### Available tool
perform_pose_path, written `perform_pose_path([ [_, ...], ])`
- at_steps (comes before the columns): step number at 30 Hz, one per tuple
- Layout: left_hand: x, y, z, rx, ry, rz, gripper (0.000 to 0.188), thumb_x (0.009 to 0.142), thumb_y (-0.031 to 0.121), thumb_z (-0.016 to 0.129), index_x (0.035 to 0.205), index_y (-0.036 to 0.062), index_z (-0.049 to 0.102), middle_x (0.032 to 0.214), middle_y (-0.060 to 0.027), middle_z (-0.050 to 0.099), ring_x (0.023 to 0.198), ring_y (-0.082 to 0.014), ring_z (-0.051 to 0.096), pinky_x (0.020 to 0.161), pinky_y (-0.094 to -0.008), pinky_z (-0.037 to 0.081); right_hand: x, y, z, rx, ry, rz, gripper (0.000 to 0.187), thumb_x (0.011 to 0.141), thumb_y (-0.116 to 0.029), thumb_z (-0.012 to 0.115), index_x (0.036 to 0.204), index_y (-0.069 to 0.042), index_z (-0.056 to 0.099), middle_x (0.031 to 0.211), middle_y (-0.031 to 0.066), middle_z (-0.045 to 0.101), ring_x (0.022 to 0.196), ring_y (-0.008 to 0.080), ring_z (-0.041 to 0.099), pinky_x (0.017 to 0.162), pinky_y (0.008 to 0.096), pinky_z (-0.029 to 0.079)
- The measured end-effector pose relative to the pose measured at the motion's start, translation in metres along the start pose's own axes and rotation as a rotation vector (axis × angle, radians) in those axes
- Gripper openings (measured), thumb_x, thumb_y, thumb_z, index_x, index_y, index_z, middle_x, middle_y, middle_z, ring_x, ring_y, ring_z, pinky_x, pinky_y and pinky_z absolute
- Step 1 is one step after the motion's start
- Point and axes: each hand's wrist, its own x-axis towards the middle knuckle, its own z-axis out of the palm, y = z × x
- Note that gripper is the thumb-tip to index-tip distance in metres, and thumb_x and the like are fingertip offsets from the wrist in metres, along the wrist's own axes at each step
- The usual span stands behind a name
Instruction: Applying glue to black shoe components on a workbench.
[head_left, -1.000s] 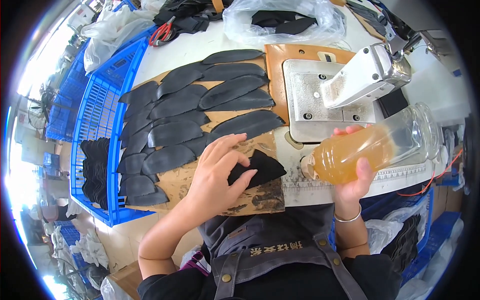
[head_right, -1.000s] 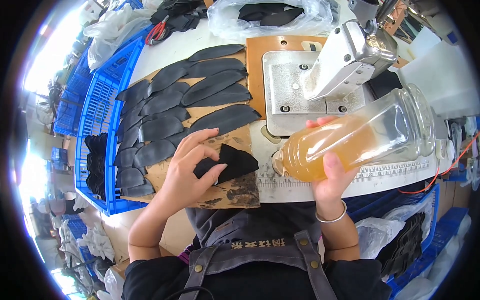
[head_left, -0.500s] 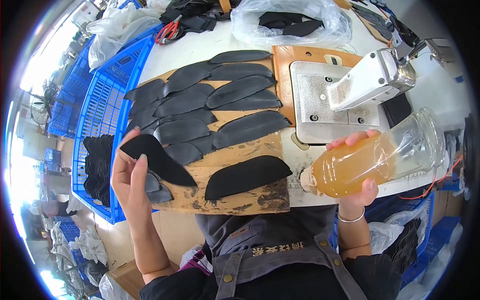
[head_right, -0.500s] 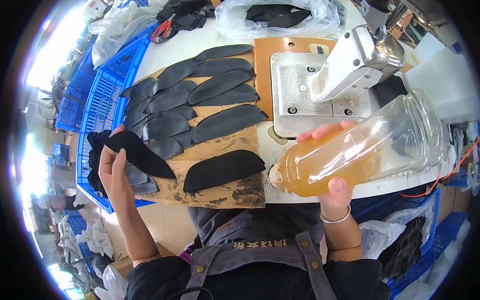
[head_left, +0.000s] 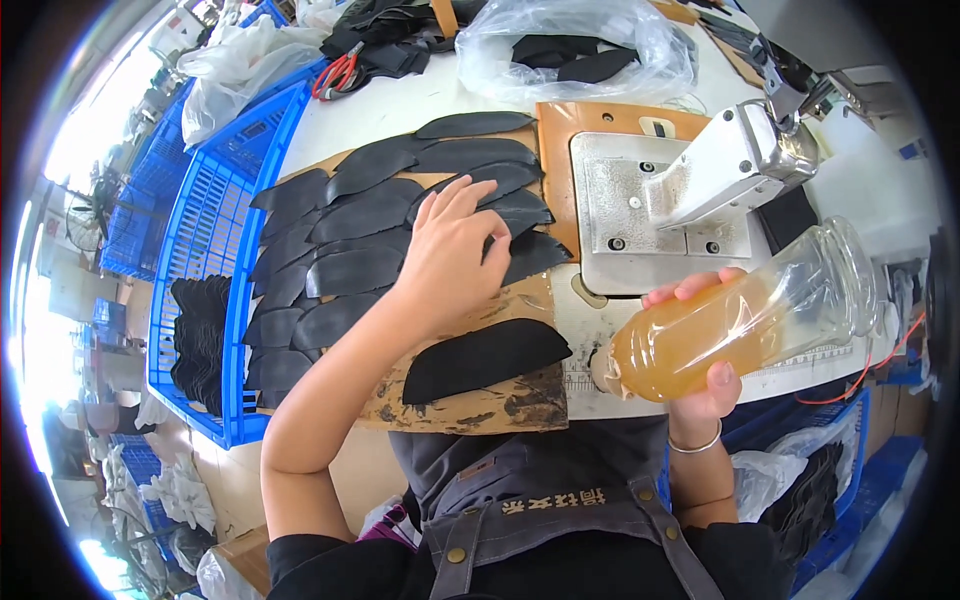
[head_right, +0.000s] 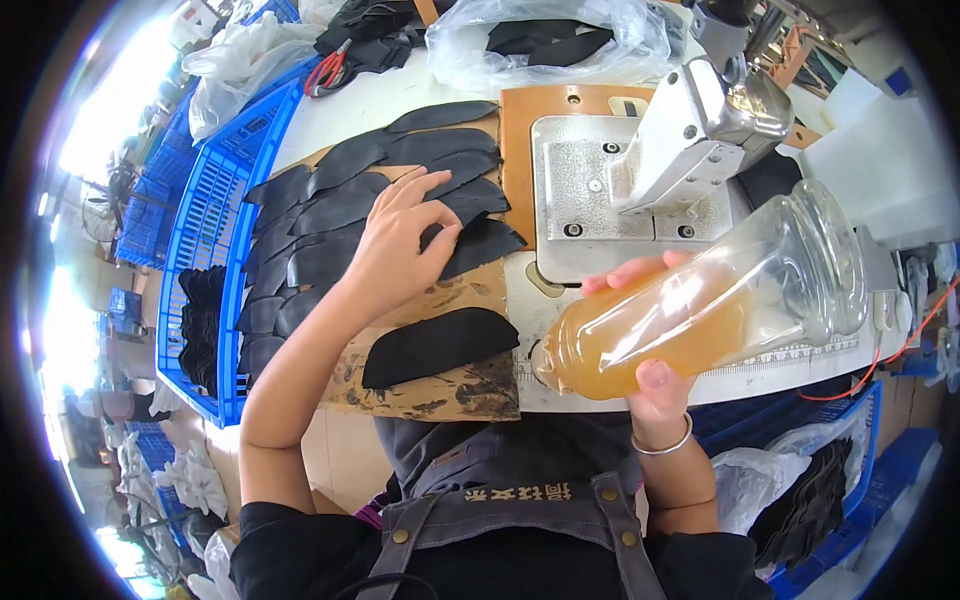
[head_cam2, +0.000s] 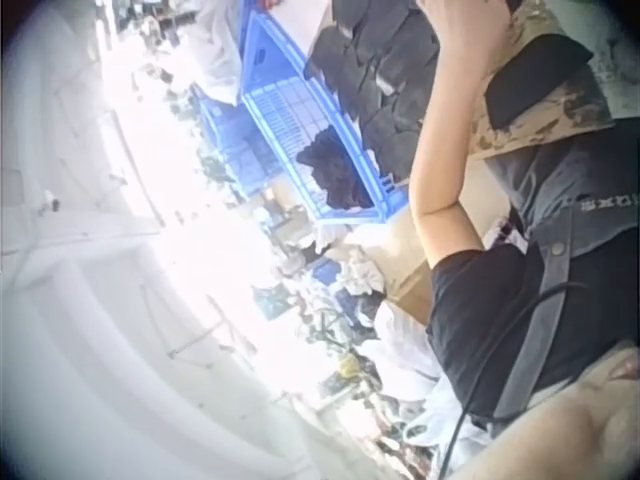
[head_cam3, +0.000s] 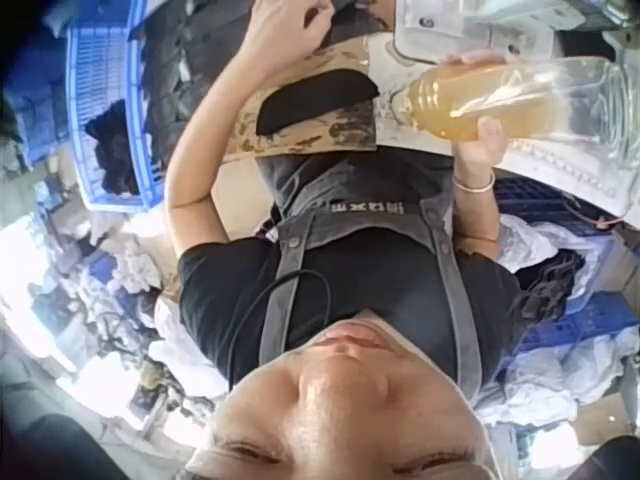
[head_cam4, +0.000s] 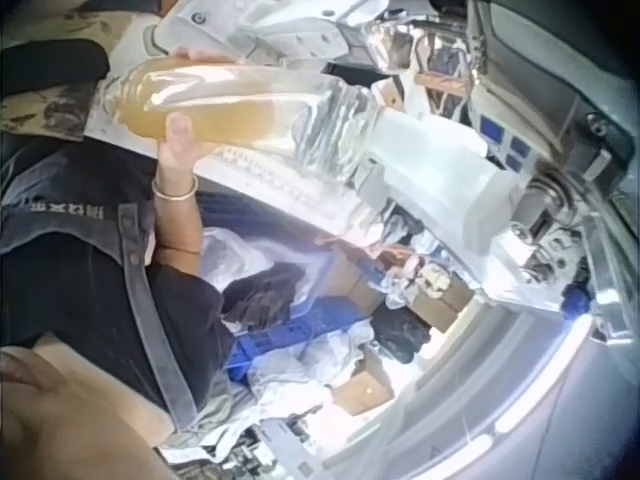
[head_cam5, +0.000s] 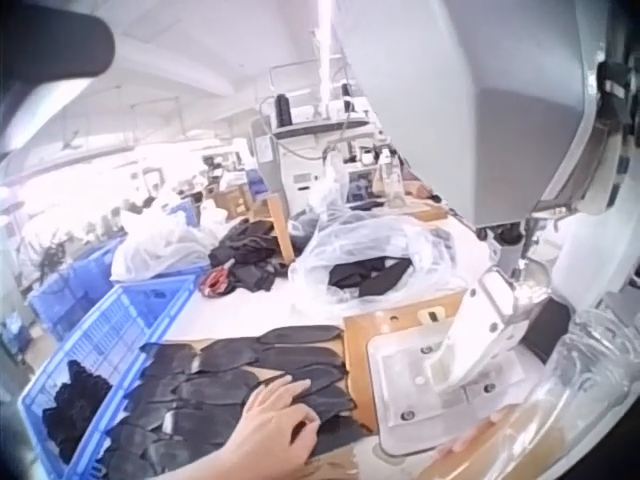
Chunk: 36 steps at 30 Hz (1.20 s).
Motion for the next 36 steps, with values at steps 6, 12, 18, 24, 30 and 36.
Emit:
perform_pose_path([
  [6, 0.006, -0.010, -0.005, -0.051, -0.113, 0.059, 0.016, 0.076, 0.020, 0.068, 0.076, 0.0053, 0.062, 0.126, -0.0154, 0.051, 0.124, -0.0345, 0.039, 0.103, -0.0445, 0.029, 0.001, -0.002, 0.000, 0.007, -0.017, -0.005, 0.072, 0.074, -0.038, 0.062, 0.129, -0.004, 0.031, 0.104, 0.0159, 0.047, 0.093, 0.0314, 0.054, 0.084, 0.0424, 0.045],
  [12, 0.004, -0.009, -0.014, 0.095, 0.011, 0.112, 0.030, 0.071, 0.028, 0.073, 0.079, 0.0036, 0.058, 0.118, -0.0136, 0.055, 0.120, -0.0332, 0.042, 0.101, -0.0461, 0.030, 0.000, 0.000, 0.004, -0.009, 0.001, 0.010, 0.071, 0.074, -0.038, 0.062, 0.129, -0.004, 0.031, 0.104, 0.0155, 0.047, 0.094, 0.0310, 0.054, 0.084, 0.0424, 0.045],
  [18, -0.056, 0.002, -0.060, -0.017, 0.224, 0.027, 0.022, 0.069, 0.011, 0.073, 0.084, 0.0027, 0.059, 0.097, -0.0137, 0.061, 0.089, -0.0300, 0.057, 0.077, -0.0383, 0.044, 0.000, 0.001, 0.006, -0.061, 0.028, 0.008, 0.071, 0.074, -0.037, 0.062, 0.129, -0.004, 0.031, 0.104, 0.0147, 0.047, 0.095, 0.0312, 0.053, 0.085, 0.0428, 0.044],
  [24, -0.151, 0.004, -0.054, 0.020, 0.190, 0.074, 0.022, 0.064, 0.008, 0.074, 0.084, 0.0042, 0.066, 0.086, -0.0075, 0.062, 0.074, -0.0234, 0.060, 0.067, -0.0333, 0.047, 0.004, 0.002, 0.029, -0.041, -0.088, -0.010, 0.075, 0.071, -0.032, 0.071, 0.129, -0.006, 0.031, 0.107, 0.0147, 0.048, 0.099, 0.0297, 0.052, 0.088, 0.0439, 0.044],
  [30, -0.174, -0.007, -0.032, 0.023, 0.353, 0.194, 0.020, 0.065, 0.009, 0.073, 0.083, 0.0037, 0.066, 0.083, -0.0068, 0.064, 0.076, -0.0221, 0.062, 0.067, -0.0326, 0.052, 0.007, 0.024, 0.090, -0.304, -0.477, -0.095, 0.076, 0.071, -0.028, 0.073, 0.129, -0.007, 0.029, 0.109, 0.0131, 0.048, 0.102, 0.0264, 0.051, 0.091, 0.0421, 0.042],
  [36, -0.179, -0.008, -0.032, 0.001, 0.472, 0.217, 0.022, 0.061, 0.010, 0.069, 0.081, 0.0024, 0.065, 0.082, -0.0080, 0.066, 0.079, -0.0227, 0.064, 0.067, -0.0312, 0.053, -0.011, 0.064, 0.116, -0.808, -0.802, -0.252, 0.065, 0.070, -0.032, 0.072, 0.122, -0.005, 0.042, 0.113, 0.0124, 0.051, 0.106, 0.0257, 0.051, 0.091, 0.0394, 0.041],
])
